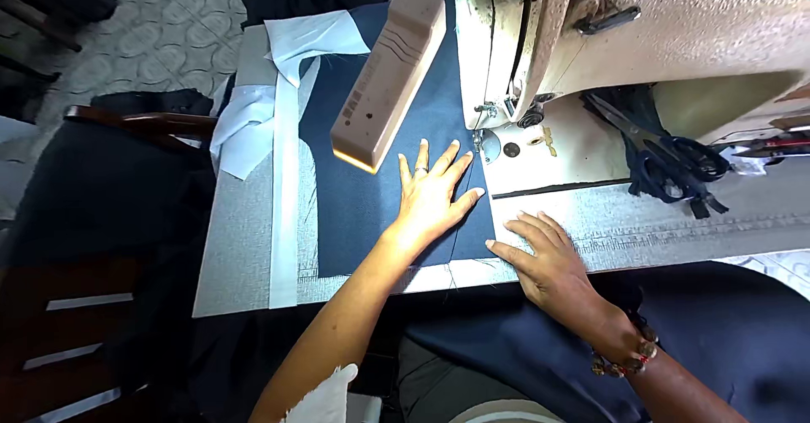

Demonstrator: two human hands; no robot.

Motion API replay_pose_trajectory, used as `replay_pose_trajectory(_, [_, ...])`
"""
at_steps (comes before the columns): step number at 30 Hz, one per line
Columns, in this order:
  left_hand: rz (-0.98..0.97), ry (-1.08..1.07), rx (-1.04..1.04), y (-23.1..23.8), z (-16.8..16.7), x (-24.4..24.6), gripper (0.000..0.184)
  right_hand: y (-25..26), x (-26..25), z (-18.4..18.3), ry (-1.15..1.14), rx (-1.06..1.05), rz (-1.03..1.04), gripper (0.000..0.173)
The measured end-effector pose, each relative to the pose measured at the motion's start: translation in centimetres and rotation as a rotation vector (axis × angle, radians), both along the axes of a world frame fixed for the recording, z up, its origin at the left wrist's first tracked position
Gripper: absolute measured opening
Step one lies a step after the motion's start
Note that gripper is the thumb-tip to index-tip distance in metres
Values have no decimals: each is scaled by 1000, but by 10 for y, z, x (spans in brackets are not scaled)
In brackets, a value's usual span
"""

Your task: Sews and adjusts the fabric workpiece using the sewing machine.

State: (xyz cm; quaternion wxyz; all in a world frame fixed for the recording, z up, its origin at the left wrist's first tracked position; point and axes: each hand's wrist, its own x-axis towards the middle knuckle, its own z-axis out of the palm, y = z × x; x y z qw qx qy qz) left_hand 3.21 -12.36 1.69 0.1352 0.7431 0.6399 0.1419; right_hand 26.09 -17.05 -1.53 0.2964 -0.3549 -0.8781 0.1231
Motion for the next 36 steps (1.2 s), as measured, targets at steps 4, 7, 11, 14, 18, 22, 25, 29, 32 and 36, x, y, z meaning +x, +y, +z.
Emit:
replay_pose_trajectory(4, [-11, -15, 9, 2, -2, -2, 60, -1, 0, 0, -6, 3, -9, 38])
replay_pose_trajectory(7, [-5, -18, 21, 2, -4, -2, 60, -1, -1, 0, -3, 5, -9, 39])
replay_pose_trajectory(11, [2, 30, 51, -15, 1, 2, 63, -2, -1, 0, 2, 8, -17, 36])
replay_pose_trajectory(14, [-5, 73, 96, -47, 2, 4, 62, -1, -1, 2, 20, -19, -37, 36])
replay_pose_trajectory(18, [-31, 118, 44, -63, -11, -7, 58, -1, -1, 5, 7, -56, -39, 37])
replay_pose_trajectory(22, [-40, 102, 46, -57, -11, -9, 56, 4, -2, 6, 13, -52, -29, 37])
replay_pose_trajectory(25, [-33, 90, 20, -52, -10, -9, 60, 9, -2, 6, -2, -43, -21, 36])
replay_pose_trajectory(29, [-16, 84, 1, -42, -8, -10, 66, 20, -5, 9, -25, -20, -19, 35])
replay_pose_trajectory(32, [-16, 77, -15, -29, -6, -14, 66, 32, -9, 11, -25, 17, -12, 32])
replay_pose_trajectory(36, [-29, 85, -35, -8, -1, -22, 67, 49, -17, 17, -58, 11, -14, 31])
